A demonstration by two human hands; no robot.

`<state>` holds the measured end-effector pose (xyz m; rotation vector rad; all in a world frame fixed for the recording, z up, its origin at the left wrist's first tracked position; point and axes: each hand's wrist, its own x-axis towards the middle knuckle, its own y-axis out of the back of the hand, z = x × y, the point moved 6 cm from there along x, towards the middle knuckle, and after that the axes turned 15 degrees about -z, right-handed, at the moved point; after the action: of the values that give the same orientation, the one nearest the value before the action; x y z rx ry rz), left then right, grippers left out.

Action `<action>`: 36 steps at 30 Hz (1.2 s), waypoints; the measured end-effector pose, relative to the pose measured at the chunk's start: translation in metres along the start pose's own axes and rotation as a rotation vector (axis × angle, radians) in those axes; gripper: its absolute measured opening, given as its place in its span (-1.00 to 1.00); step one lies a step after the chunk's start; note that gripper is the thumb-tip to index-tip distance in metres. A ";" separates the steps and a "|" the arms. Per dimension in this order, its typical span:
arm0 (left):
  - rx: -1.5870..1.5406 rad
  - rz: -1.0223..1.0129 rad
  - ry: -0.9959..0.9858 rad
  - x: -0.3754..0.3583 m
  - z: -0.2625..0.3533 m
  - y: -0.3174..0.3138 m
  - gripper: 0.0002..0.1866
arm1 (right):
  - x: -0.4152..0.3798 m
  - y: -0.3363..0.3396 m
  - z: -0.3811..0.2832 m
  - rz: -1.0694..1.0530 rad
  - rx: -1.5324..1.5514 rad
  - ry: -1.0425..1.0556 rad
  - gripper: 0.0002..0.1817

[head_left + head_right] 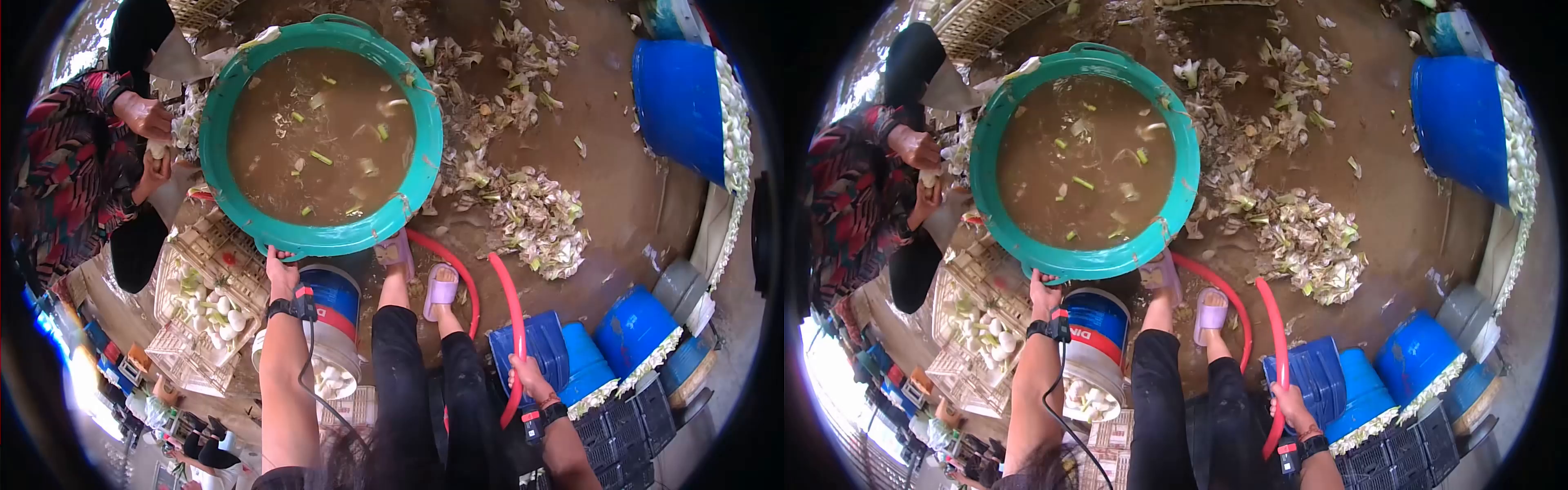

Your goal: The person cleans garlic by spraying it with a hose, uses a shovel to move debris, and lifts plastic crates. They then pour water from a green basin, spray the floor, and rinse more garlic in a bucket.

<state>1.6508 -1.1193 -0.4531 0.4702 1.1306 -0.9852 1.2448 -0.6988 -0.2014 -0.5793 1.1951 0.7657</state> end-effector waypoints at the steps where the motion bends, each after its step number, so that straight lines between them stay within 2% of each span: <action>1: 0.027 -0.026 -0.023 -0.011 0.001 -0.014 -0.72 | -0.004 0.001 -0.001 0.012 0.021 -0.009 -0.78; 5: 0.208 -0.126 -0.084 -0.053 0.001 -0.062 -0.70 | -0.022 -0.007 -0.014 -0.018 -0.017 0.043 -0.79; 9: 0.055 -0.091 -0.022 -0.113 -0.066 -0.085 -0.73 | -0.035 -0.011 -0.014 0.005 -0.007 0.105 -0.77; 11: -0.001 -0.152 0.002 -0.134 -0.096 -0.102 -0.73 | -0.041 -0.015 -0.013 -0.030 -0.053 0.115 -0.76; 13: -0.038 -0.161 0.024 -0.155 -0.110 -0.120 -0.73 | -0.053 -0.018 -0.016 -0.008 -0.068 0.141 -0.75; 14: -0.037 -0.142 0.027 -0.162 -0.113 -0.126 -0.62 | -0.054 -0.019 -0.015 -0.023 -0.056 0.148 -0.75; 15: -0.047 -0.160 0.020 -0.169 -0.115 -0.132 -0.73 | -0.055 -0.020 -0.013 -0.039 -0.044 0.154 -0.75; 17: -0.054 -0.215 0.028 -0.180 -0.122 -0.140 -0.73 | -0.052 -0.019 -0.008 -0.040 -0.023 0.183 -0.74; 19: -0.056 -0.160 0.007 -0.192 -0.132 -0.137 -0.72 | -0.048 -0.018 -0.003 -0.065 -0.045 0.164 -0.79; 25: 0.032 -0.120 0.009 -0.227 -0.129 -0.114 -0.71 | -0.053 -0.015 0.007 -0.040 -0.044 0.239 -0.74; 27: 0.021 -0.177 0.004 -0.231 -0.120 -0.114 -0.69 | -0.058 -0.014 0.010 -0.061 -0.032 0.245 -0.75; 31: 0.112 -0.153 -0.013 -0.240 -0.103 -0.113 -0.70 | -0.074 -0.009 0.012 -0.105 -0.035 0.248 -0.77; 36: 0.233 -0.066 -0.083 -0.240 -0.071 -0.078 -0.82 | -0.082 -0.006 0.013 -0.118 -0.095 0.287 -0.75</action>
<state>1.5261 -1.0080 -0.2518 0.5761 0.9668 -1.1906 1.2432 -0.7102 -0.1192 -0.8524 1.3782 0.6555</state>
